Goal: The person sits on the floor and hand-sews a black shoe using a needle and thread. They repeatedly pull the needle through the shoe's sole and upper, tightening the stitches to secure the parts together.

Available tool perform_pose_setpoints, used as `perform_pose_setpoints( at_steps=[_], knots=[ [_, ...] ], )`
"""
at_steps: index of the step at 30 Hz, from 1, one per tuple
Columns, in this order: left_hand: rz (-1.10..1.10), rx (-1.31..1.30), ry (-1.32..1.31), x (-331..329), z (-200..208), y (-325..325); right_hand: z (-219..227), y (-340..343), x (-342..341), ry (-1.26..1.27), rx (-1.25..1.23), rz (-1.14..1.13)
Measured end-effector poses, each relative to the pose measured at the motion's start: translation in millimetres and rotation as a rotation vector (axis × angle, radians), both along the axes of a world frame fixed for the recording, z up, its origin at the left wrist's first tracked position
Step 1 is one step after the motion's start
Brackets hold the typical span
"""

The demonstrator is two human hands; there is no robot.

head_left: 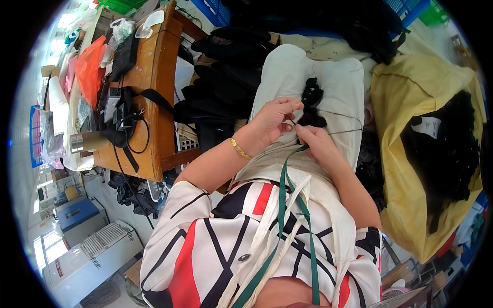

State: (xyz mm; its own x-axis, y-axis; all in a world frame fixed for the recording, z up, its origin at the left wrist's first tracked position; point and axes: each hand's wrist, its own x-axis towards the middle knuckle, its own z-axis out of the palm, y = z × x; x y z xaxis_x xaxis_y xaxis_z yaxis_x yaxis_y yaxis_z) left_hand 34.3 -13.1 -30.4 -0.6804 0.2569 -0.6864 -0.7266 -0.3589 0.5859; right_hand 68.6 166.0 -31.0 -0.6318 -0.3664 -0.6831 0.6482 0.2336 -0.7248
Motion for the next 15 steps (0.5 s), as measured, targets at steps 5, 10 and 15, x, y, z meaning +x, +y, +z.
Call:
perform_pose_setpoints(
  at_steps=[5,10,15],
  knots=[
    [-0.001,-0.042,-0.001,-2.7,-1.0,-6.2,3.9,10.1,14.9,0.837,0.333,0.118],
    [-0.237,-0.191,0.248,3.1,3.5,-7.4,36.0,8.9,-2.2,0.932,0.188,-0.175],
    [-0.332,-0.252,0.35,9.4,13.8,-7.6,2.3,15.5,-8.0,0.72,-0.045,-0.072]
  ],
)
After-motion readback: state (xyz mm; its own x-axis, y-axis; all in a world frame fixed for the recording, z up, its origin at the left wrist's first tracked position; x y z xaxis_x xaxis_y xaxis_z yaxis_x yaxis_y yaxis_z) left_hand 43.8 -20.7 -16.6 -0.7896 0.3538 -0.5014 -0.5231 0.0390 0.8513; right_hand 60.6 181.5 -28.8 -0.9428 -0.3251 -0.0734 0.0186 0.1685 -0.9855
